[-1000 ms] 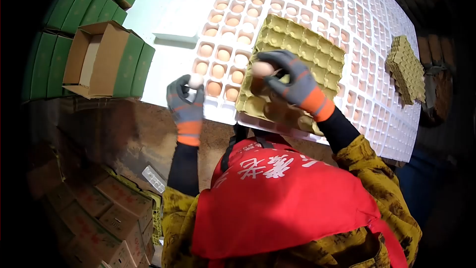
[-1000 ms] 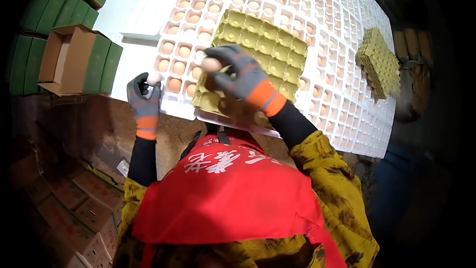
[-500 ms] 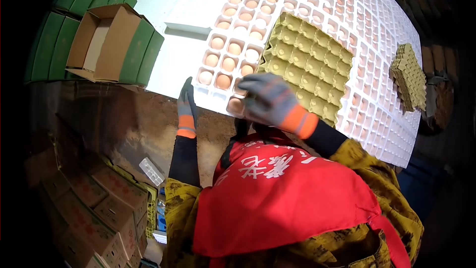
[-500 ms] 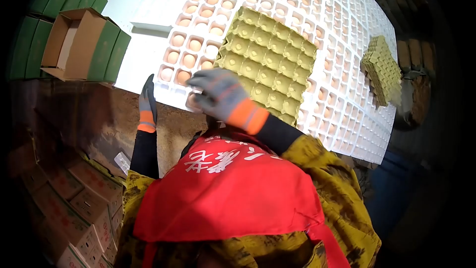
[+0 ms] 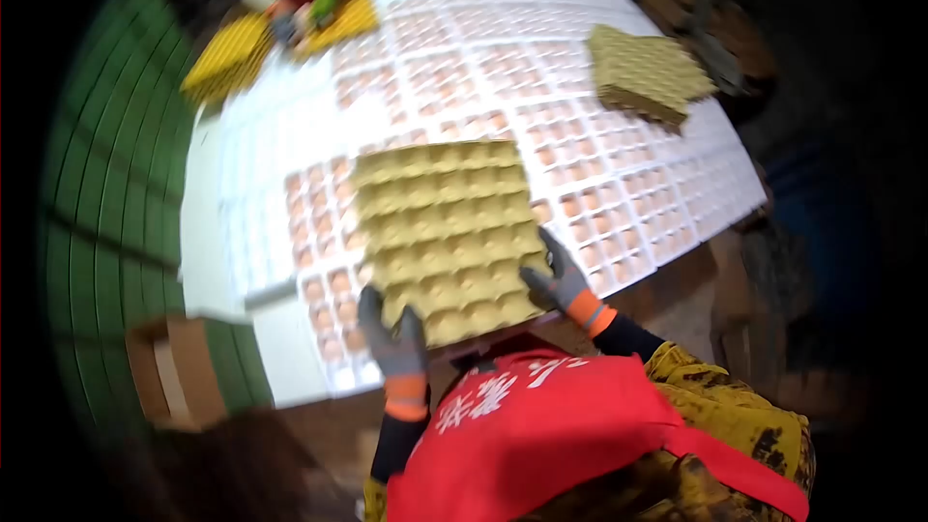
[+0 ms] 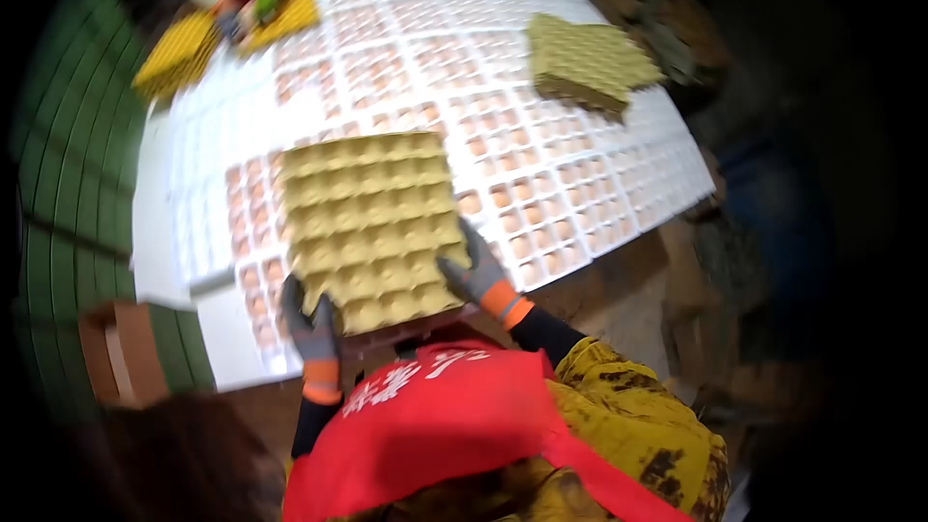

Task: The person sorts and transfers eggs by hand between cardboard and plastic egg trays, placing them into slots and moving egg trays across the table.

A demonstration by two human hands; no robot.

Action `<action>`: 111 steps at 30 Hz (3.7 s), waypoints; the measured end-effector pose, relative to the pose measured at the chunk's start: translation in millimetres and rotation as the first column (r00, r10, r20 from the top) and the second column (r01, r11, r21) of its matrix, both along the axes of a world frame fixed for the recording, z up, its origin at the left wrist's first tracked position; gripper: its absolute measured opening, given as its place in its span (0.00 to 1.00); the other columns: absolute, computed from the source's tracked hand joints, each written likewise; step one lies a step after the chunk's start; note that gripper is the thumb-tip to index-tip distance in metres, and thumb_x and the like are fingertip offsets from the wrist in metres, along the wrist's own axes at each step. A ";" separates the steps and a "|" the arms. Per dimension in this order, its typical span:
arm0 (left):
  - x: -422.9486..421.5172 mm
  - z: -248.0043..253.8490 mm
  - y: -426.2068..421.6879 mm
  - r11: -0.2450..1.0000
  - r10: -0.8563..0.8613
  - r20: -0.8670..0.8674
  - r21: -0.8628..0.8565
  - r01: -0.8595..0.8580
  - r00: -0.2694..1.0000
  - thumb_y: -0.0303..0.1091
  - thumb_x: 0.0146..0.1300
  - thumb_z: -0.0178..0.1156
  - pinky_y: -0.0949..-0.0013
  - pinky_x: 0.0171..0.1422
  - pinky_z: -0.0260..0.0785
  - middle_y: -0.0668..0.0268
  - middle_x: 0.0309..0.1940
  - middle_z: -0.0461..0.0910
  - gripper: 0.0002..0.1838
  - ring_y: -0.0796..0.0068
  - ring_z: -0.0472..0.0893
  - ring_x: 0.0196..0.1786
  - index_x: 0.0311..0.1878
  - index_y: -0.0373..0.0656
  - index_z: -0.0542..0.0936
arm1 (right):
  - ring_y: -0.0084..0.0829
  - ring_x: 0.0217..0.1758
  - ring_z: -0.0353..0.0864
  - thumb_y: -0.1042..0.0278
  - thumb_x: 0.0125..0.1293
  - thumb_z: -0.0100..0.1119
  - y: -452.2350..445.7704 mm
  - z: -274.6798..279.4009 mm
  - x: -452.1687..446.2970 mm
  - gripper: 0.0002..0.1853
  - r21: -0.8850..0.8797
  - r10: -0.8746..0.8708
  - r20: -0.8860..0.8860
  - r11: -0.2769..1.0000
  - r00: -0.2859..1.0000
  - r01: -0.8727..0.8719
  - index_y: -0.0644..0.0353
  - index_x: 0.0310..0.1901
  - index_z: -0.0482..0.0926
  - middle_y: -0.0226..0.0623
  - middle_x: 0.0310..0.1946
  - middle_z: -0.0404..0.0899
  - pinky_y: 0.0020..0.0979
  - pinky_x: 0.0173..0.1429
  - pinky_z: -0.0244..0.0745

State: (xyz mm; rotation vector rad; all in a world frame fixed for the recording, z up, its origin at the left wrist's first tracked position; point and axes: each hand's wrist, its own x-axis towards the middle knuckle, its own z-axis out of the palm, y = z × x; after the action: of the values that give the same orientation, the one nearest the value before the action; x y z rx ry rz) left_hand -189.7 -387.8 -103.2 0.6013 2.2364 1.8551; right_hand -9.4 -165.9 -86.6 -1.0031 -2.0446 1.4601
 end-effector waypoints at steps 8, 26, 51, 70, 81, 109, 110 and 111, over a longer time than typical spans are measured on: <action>-26.7 114.1 53.7 0.933 -0.240 -0.076 0.258 0.252 0.968 0.36 0.79 0.43 0.60 0.73 0.65 0.53 0.67 0.74 0.24 0.60 0.74 0.68 0.72 0.31 0.67 | 0.23 0.54 0.78 0.76 0.62 0.65 129.8 48.0 25.5 0.29 -0.058 -0.299 -0.350 0.953 0.888 0.298 0.56 0.67 0.76 0.32 0.57 0.82 0.28 0.59 0.75; 56.3 32.0 75.1 0.895 0.317 -0.093 -0.301 -0.330 0.944 0.35 0.77 0.54 0.63 0.71 0.67 0.57 0.64 0.76 0.23 0.65 0.76 0.64 0.70 0.34 0.71 | 0.50 0.62 0.79 0.63 0.55 0.57 667.7 -40.0 154.5 0.36 0.600 -0.593 0.196 0.702 0.781 0.382 0.50 0.70 0.73 0.49 0.60 0.80 0.41 0.65 0.74; -51.1 -20.2 21.8 0.996 0.034 0.296 -0.090 -0.008 0.955 0.46 0.79 0.48 0.65 0.65 0.69 0.62 0.57 0.79 0.26 0.71 0.77 0.59 0.64 0.32 0.75 | 0.26 0.53 0.82 0.52 0.66 0.69 85.9 -47.8 -16.7 0.30 -0.466 0.212 -0.100 0.853 0.972 -0.234 0.64 0.63 0.77 0.39 0.52 0.85 0.30 0.58 0.76; 183.6 -92.3 318.7 0.966 -0.259 -0.195 -0.074 0.249 0.946 0.39 0.80 0.45 0.61 0.69 0.65 0.53 0.62 0.75 0.22 0.59 0.74 0.64 0.66 0.33 0.71 | 0.23 0.52 0.80 0.52 0.68 0.67 393.4 -20.0 202.1 0.28 -0.274 -0.090 0.065 0.956 0.994 0.105 0.63 0.62 0.80 0.33 0.54 0.84 0.28 0.57 0.76; 212.7 20.3 295.7 0.668 -0.660 -0.342 -0.675 0.313 0.669 0.27 0.54 0.71 0.54 0.63 0.70 0.55 0.57 0.78 0.29 0.49 0.76 0.58 0.62 0.45 0.78 | 0.40 0.57 0.75 0.59 0.65 0.62 305.8 8.8 230.1 0.24 0.505 0.385 0.486 0.609 0.784 -0.612 0.47 0.64 0.76 0.34 0.58 0.77 0.44 0.62 0.71; 171.3 31.2 290.4 0.960 -0.272 0.560 0.102 0.260 0.782 0.36 0.67 0.60 0.71 0.39 0.76 0.62 0.57 0.80 0.28 0.70 0.84 0.46 0.69 0.41 0.73 | 0.19 0.32 0.81 0.71 0.64 0.61 326.9 35.0 195.6 0.24 -0.723 0.245 -0.281 0.582 0.928 -0.373 0.56 0.62 0.76 0.33 0.38 0.82 0.23 0.38 0.76; 160.3 19.2 293.7 0.926 -0.219 0.495 -0.167 0.339 0.841 0.39 0.65 0.66 0.67 0.45 0.78 0.61 0.61 0.77 0.26 0.66 0.83 0.51 0.65 0.44 0.78 | 0.24 0.38 0.82 0.65 0.64 0.64 329.0 12.3 180.7 0.23 -0.439 0.394 -0.309 0.748 0.866 -0.497 0.54 0.61 0.77 0.33 0.45 0.80 0.26 0.41 0.77; 154.7 -3.4 298.2 0.829 -0.370 -0.117 -0.489 0.270 0.922 0.40 0.61 0.71 0.62 0.52 0.78 0.58 0.63 0.75 0.23 0.59 0.82 0.55 0.60 0.49 0.82 | 0.28 0.43 0.83 0.60 0.64 0.68 325.3 -10.1 164.7 0.23 -0.104 0.540 -0.281 0.805 0.794 -0.584 0.52 0.59 0.79 0.33 0.51 0.79 0.29 0.44 0.79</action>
State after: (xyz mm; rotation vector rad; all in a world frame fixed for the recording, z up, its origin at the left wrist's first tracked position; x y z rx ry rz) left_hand -35.0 -89.6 -106.5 1.0366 2.3961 1.0787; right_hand 155.2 159.3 -96.8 -0.2314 -2.1518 1.9877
